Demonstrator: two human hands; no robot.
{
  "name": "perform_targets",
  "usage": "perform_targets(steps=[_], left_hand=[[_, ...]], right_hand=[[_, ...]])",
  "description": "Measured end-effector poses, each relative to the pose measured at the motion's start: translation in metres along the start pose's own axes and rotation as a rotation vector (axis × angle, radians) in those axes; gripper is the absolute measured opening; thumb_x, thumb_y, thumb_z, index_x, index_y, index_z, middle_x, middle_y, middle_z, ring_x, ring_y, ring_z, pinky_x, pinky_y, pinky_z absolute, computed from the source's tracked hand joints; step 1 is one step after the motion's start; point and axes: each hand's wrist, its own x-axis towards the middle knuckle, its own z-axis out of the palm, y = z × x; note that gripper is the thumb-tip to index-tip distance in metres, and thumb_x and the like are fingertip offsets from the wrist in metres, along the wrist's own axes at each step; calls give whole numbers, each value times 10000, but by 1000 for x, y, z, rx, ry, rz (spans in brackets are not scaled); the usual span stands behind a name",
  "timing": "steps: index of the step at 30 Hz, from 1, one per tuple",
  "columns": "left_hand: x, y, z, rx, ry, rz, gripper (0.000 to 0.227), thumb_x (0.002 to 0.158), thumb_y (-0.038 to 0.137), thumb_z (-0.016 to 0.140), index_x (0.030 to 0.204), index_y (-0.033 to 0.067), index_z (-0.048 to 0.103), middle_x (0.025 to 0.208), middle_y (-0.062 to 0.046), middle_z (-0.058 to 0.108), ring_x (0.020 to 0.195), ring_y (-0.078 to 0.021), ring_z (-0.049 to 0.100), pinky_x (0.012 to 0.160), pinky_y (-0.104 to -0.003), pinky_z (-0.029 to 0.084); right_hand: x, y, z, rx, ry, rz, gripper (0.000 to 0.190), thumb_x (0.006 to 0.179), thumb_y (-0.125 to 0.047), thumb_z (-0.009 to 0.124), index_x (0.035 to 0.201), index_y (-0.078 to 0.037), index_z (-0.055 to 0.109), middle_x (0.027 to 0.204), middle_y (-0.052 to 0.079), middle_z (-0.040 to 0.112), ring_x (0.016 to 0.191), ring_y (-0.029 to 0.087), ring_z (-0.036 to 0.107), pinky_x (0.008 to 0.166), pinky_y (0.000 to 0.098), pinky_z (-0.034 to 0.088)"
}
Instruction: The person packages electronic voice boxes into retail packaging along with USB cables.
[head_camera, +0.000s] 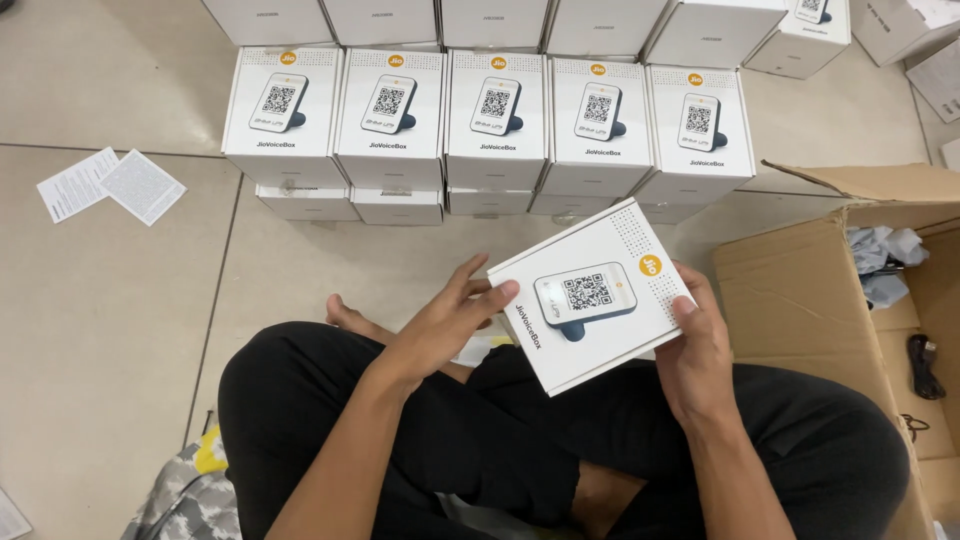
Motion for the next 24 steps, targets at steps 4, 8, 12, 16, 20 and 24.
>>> perform_targets(steps=[4, 8, 12, 16, 20, 24], left_hand=[[-11, 8, -2, -30, -62, 177, 1061, 802, 685, 665, 1572, 4, 401, 1408, -298, 629, 1273, -425, 655, 1047, -545, 525], [-18, 12, 9, -4, -111, -27, 1062, 721, 623, 666, 1543, 20, 370, 1314, -321, 637, 1191, -382, 674, 867, -601, 586], [-5, 2, 12, 14, -20, -175, 1064, 755, 626, 655, 1535, -16, 322, 1367, -290, 574, 1192, -338, 667, 901, -552, 523], [11, -14, 10, -97, 62, -191, 1034, 842, 674, 590, 1455, -133, 383, 1332, -317, 625, 1171, -322, 733, 1013, -357, 565], [13, -10, 10, -173, 27, -112, 979, 840, 719, 487, 1392, -86, 563, 1294, -237, 677, 1136, -274, 689, 971, -325, 541], [14, -15, 11, -243, 30, -112, 981, 836, 712, 501, 1365, -113, 562, 1248, -246, 684, 1101, -288, 711, 975, -345, 570]], right_hand=[[2, 4, 3, 46, -19, -89, 611, 1105, -498, 404, 1491, -25, 397, 1362, 154, 564, 1281, 245, 565, 1084, 411, 470], [5, -1, 11, -159, 156, -57, 666, 1058, -552, 383, 1483, -40, 402, 1456, 131, 494, 1317, 237, 530, 1049, 382, 484], [2, 0, 24, -540, 12, 76, 625, 990, -456, 510, 1469, -67, 410, 1504, 139, 481, 1349, 260, 528, 988, 388, 520], [-4, -7, 44, -864, -155, -35, 641, 913, -380, 676, 1446, -92, 466, 1512, 147, 444, 1394, 296, 475, 1013, 406, 526], [-17, 2, 56, -1387, -260, -454, 609, 786, -383, 804, 1322, -178, 601, 1486, 116, 481, 1341, 331, 474, 1054, 465, 430], [-20, 20, 68, -1568, -392, -748, 600, 795, -355, 780, 1332, -154, 606, 1468, 99, 509, 1363, 295, 484, 1070, 492, 405]])
